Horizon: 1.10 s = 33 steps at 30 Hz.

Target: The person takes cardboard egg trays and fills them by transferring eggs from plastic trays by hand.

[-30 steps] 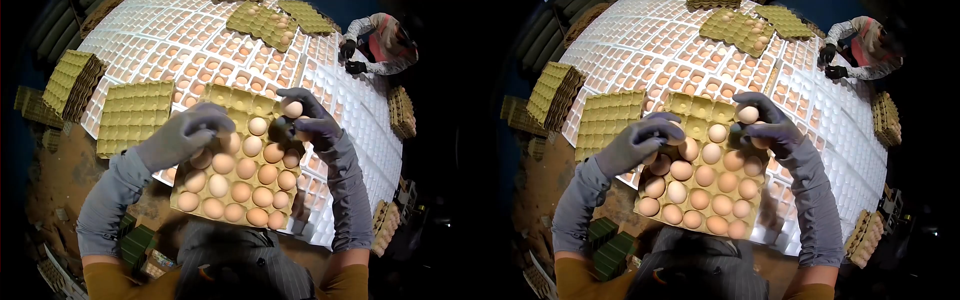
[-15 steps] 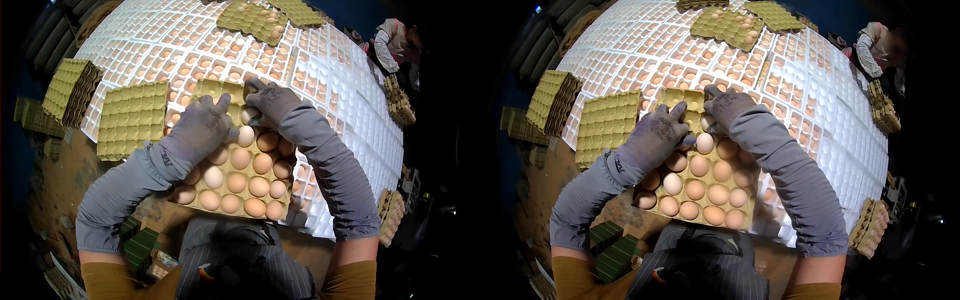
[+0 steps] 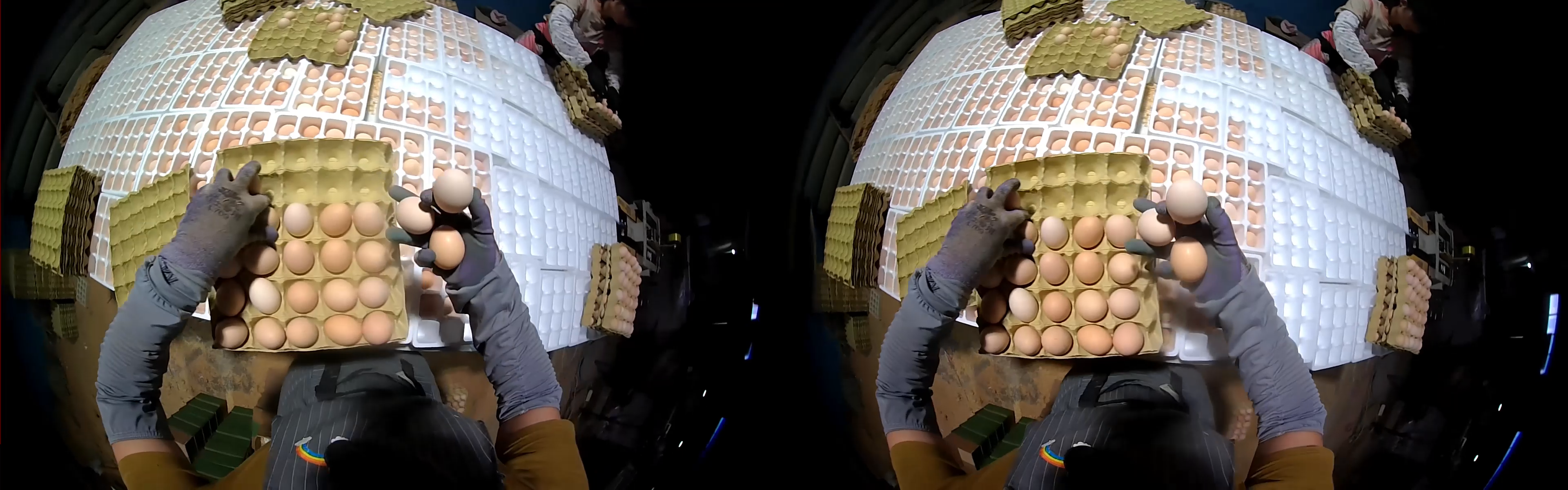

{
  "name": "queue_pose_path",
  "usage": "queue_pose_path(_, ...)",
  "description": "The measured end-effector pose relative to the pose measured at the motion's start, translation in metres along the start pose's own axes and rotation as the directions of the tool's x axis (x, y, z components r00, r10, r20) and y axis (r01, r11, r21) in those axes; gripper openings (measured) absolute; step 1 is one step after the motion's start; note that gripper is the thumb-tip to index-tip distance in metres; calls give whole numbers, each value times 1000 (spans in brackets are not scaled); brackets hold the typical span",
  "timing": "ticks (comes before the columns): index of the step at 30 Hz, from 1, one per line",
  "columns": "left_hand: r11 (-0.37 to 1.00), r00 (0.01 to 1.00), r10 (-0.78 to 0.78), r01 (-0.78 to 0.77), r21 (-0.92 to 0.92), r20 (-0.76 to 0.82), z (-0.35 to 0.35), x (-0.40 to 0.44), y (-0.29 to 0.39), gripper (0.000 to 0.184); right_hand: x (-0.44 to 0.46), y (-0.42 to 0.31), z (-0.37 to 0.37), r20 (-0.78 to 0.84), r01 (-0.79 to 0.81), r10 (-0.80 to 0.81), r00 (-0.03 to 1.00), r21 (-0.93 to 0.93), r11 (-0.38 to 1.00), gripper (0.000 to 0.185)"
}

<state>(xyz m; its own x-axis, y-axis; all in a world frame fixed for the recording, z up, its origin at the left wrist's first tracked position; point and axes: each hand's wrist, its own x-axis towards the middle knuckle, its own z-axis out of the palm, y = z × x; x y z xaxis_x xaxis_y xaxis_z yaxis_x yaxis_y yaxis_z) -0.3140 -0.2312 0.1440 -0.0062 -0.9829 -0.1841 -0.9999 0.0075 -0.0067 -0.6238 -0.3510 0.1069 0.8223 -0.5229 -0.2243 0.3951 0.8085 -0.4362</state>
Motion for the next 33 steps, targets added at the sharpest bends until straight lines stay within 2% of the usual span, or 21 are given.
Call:
queue_pose_path(1,997,1000,-14,12,-82,-27,-4,-3,0,39,-15,0,-7,-43,83,-95,995,-226,971,36)
queue_pose_path(2,998,1000,-14,13,-61,-18,1,-4,-2,39,-29,-1,-19,-91,91,-114,989,-220,971,39)
queue_pose_path(3,871,995,-62,17,-491,-76,9,-7,-8,41,-47,-4,-34,-153,88,-111,982,-149,985,44)
queue_pose_path(4,579,983,-146,-6,-815,-111,8,-16,-15,44,-62,-6,-54,-197,88,-103,975,-86,992,50)
queue_pose_path(5,92,947,-266,210,-973,179,-6,-28,6,57,-79,-7,-70,-223,98,-106,969,-45,994,57)
queue_pose_path(6,-182,898,-198,361,-915,394,-10,-42,18,68,-95,-6,-86,-229,104,-104,968,-12,994,65)
queue_pose_path(7,-235,921,-120,335,-912,370,-31,-46,46,74,-111,-6,-97,-211,135,-137,968,-23,991,72)
queue_pose_path(8,-286,901,-182,333,-898,393,-31,-49,70,78,-127,-5,-108,-193,166,-169,967,-32,986,81)
queue_pose_path(10,-319,942,-66,294,-901,330,-7,-49,91,78,-149,-7,-122,-113,128,-128,985,-9,992,80)
queue_pose_path(12,-229,960,-123,218,-949,251,-4,-51,127,79,-176,-11,-132,-274,115,-204,940,-311,944,74)
queue_pose_path(13,-174,957,-39,276,-945,287,-2,-55,138,70,-194,-17,-140,-298,53,-234,925,-510,858,66)
queue_pose_path(14,41,950,47,308,-951,310,-5,-60,154,59,-211,-25,-147,-317,-31,-257,913,-681,732,59)
queue_pose_path(16,175,958,177,194,-965,225,-7,-62,207,49,-231,-24,-159,-219,-119,-359,907,-953,280,45)
queue_pose_path(18,350,975,128,128,-928,183,18,-70,267,45,-247,-15,-170,-61,-138,-433,899,-979,-149,39)
queue_pose_path(20,639,997,53,9,-769,56,58,-64,306,42,-255,-2,-178,-68,-184,-386,920,-944,-272,42)
queue_pose_path(22,837,996,-92,84,-541,13,95,-55,330,46,-256,16,-191,49,-183,-392,919,-827,-532,42)
queue_pose_path(24,900,983,-180,177,-399,29,125,-42,342,44,-244,23,-193,32,-207,-347,937,-750,-629,43)
queue_pose_path(27,939,982,-183,187,-289,41,151,-36,348,42,-223,24,-198,-25,-164,-264,964,-839,-519,38)
queue_pose_path(29,897,974,-99,-2,-441,-206,154,-32,358,43,-205,30,-212,11,-128,-281,960,-872,-473,39)
queue_pose_path(31,865,992,-68,8,-502,-102,156,-22,376,42,-194,25,-222,-38,-112,-176,984,-894,-434,40)
queue_pose_path(33,849,995,-56,94,-520,87,160,-12,389,42,-199,20,-223,-31,-122,-329,944,-958,-259,36)
